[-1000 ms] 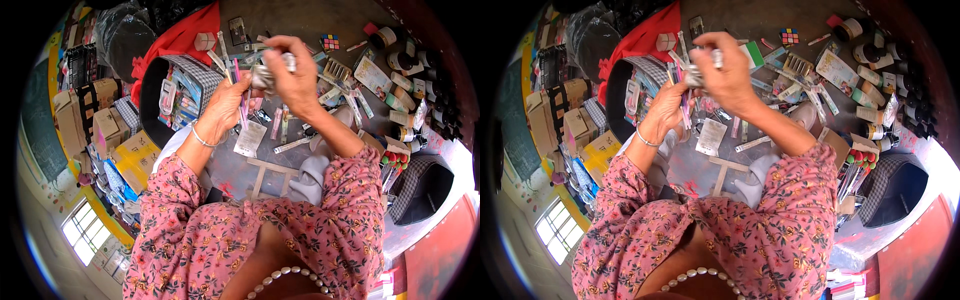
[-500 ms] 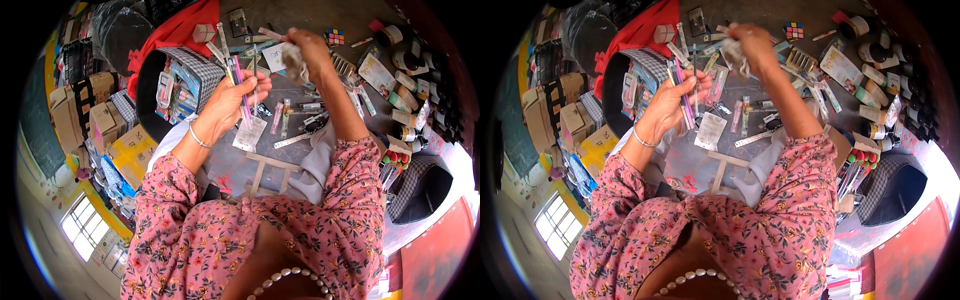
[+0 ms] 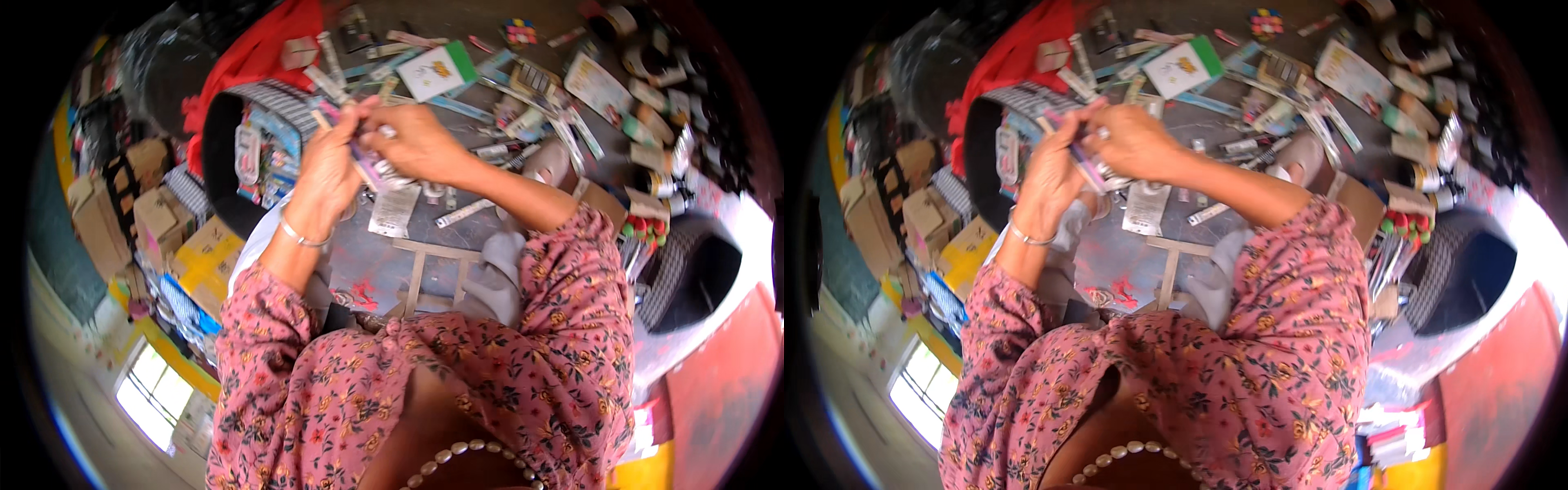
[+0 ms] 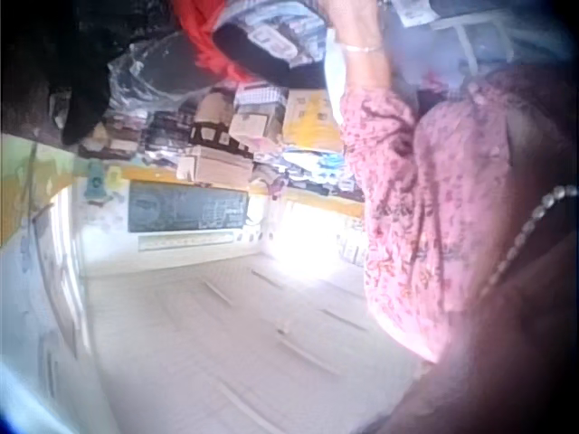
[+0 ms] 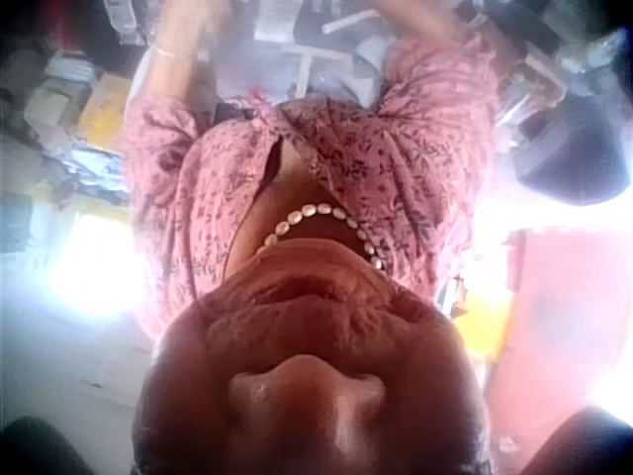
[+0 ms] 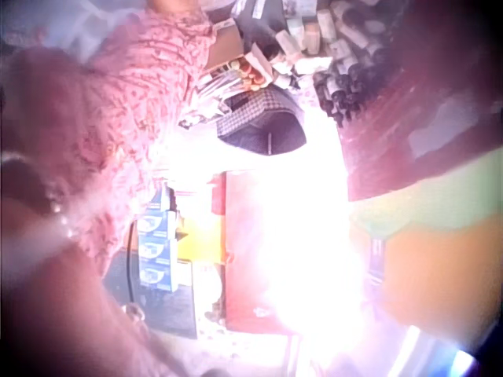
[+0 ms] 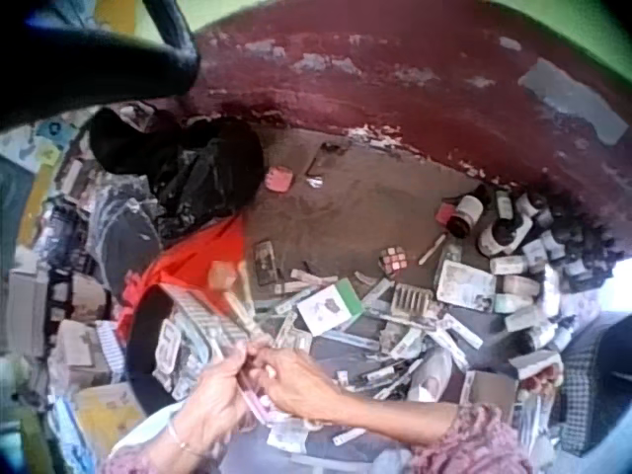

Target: The person sits on the floor and sorts through a large pile of stationery items, including pens, markers, and small boxes. They pick up individual items, inspect them, and place them into a red plastic basket or a separate pile.

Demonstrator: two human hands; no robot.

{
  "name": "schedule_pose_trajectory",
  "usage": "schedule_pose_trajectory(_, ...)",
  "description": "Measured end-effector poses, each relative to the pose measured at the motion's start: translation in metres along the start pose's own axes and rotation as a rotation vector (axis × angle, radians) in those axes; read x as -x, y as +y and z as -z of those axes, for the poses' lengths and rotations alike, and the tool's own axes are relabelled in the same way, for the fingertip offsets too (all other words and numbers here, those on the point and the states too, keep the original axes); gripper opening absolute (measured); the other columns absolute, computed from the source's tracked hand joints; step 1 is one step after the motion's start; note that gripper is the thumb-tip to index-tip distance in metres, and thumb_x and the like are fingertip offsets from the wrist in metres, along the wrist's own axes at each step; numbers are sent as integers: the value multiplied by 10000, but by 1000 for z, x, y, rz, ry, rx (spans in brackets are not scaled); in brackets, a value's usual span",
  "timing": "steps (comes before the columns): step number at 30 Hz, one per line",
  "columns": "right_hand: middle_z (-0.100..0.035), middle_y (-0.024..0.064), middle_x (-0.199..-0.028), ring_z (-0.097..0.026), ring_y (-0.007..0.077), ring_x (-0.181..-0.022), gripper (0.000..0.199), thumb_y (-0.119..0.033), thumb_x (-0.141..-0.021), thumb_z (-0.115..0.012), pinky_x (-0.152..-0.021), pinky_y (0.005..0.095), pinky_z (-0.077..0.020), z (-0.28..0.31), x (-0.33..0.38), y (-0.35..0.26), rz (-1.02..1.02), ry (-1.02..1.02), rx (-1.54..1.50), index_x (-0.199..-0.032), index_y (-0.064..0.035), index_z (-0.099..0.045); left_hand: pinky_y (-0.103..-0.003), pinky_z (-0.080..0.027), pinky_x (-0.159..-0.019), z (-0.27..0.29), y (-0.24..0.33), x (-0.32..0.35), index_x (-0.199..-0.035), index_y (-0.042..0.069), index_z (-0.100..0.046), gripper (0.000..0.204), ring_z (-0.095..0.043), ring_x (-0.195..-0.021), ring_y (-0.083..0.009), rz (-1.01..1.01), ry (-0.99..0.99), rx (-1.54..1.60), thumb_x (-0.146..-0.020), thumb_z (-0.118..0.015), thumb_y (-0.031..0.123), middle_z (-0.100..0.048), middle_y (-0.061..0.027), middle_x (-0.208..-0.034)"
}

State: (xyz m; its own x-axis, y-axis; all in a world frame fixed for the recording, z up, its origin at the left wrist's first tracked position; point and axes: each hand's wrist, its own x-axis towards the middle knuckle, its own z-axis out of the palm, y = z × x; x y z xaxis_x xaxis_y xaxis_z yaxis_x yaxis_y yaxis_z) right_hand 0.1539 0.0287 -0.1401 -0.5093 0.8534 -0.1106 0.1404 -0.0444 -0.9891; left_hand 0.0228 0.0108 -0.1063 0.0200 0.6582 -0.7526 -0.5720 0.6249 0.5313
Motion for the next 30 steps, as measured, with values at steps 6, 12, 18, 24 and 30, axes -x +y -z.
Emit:
schedule_pose_trajectory(6, -569, 203, -724, -543, 385, -689, 290, -276, -794, -444, -635, 467, -408, 0, 5, -3, -147, -169, 119, -773, -11, -561, -384, -364, -928, -1, -4, -5, -807, 14, -490, 254, -477, -1027, -255, 78, 28, 174, -898, -378, 224, -522, -171, -1088)
schedule_pose_trajectory(12, -575, 204, -703, -561, 370, -712, 320, -275, -790, -442, -643, 464, -424, 16, 9, -15, -193, -329, 363, -758, 11, -582, -383, -387, -904, 0, 7, -2, -896, 9, -480, 253, -489, -1012, -267, -78, 176, -25, -897, -382, 242, -543, -181, -1020)
schedule_pose_trajectory(18, -581, 137, -670, -565, 235, -662, 405, -383, -800, -491, -626, 348, -432, 34, 15, 30, -213, -275, 30, -810, 7, -597, -173, -258, -412, 10, 31, -5, -957, 9, -482, 206, -287, -497, -57, -95, 202, 131, -860, -487, 190, -269, 29, -590)
schedule_pose_trajectory(24, -563, 58, -646, -524, 138, -639, 429, -406, -827, -475, -595, 287, -417, 16, 16, 18, -253, -355, -355, -808, 7, -592, -170, -192, -363, -5, 9, 5, -995, 20, -483, 226, -230, -426, -40, 130, 133, -12, -830, -542, 162, -245, 54, -520)
schedule_pose_trajectory(30, -588, 75, -638, -553, 143, -650, 469, -413, -856, -420, -653, 304, -425, -4, 20, 6, -266, -593, -559, -709, -1, -591, -181, -223, -389, -1, 10, 0, -1049, -21, -452, 265, -241, -435, -42, -56, 49, -13, -883, -430, 184, -256, 46, -525)
